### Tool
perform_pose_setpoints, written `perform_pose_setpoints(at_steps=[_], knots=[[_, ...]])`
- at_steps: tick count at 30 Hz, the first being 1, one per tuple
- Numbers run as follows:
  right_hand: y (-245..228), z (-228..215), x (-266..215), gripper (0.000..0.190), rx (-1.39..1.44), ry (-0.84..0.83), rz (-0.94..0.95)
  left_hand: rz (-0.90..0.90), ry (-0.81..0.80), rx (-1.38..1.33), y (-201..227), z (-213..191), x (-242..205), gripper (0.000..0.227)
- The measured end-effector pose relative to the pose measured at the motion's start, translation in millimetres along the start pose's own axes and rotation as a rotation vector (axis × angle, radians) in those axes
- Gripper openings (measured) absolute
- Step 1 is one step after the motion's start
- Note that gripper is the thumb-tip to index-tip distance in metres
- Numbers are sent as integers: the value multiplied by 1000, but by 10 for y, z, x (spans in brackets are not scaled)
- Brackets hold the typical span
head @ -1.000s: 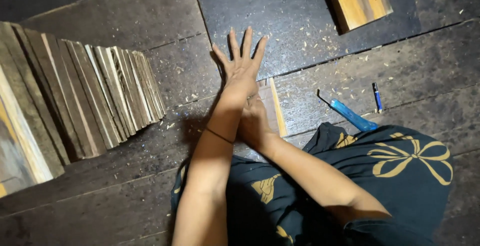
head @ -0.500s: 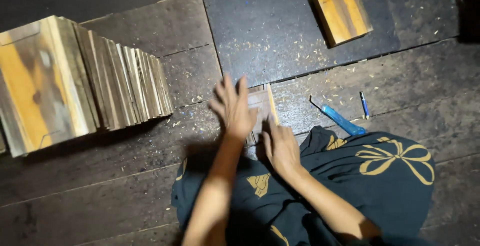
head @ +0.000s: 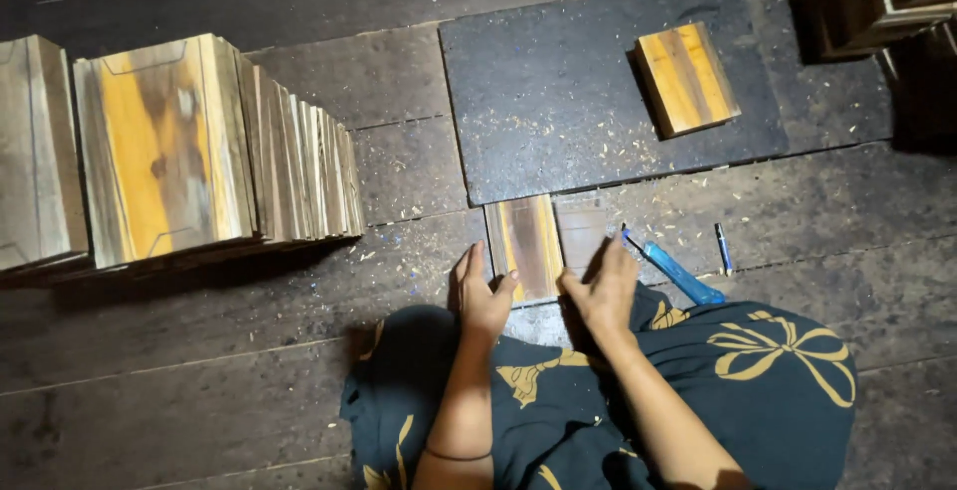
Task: Marking and scoring thin wooden boards using a pen and a utility knife in a workshop.
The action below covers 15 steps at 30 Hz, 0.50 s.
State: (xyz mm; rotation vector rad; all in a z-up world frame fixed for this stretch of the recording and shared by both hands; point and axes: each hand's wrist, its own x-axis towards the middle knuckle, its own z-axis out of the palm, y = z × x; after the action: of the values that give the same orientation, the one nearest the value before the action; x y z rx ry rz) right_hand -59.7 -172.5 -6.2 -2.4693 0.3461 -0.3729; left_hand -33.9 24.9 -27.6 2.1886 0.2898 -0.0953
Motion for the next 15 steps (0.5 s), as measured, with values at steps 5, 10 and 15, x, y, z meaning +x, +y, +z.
perform_pose_setpoints(at_steps=[5, 10, 15], knots=[[-100, -23, 42, 86, -100, 27, -139, -169, -195, 80, 119, 24, 45, 81], [-190, 269, -60, 68, 131, -126, -35, -180, -248, -9, 305, -104, 31, 75], [-272, 123, 73, 66, 767, -102, 310, -326, -213, -414, 596, -363, -9, 68]])
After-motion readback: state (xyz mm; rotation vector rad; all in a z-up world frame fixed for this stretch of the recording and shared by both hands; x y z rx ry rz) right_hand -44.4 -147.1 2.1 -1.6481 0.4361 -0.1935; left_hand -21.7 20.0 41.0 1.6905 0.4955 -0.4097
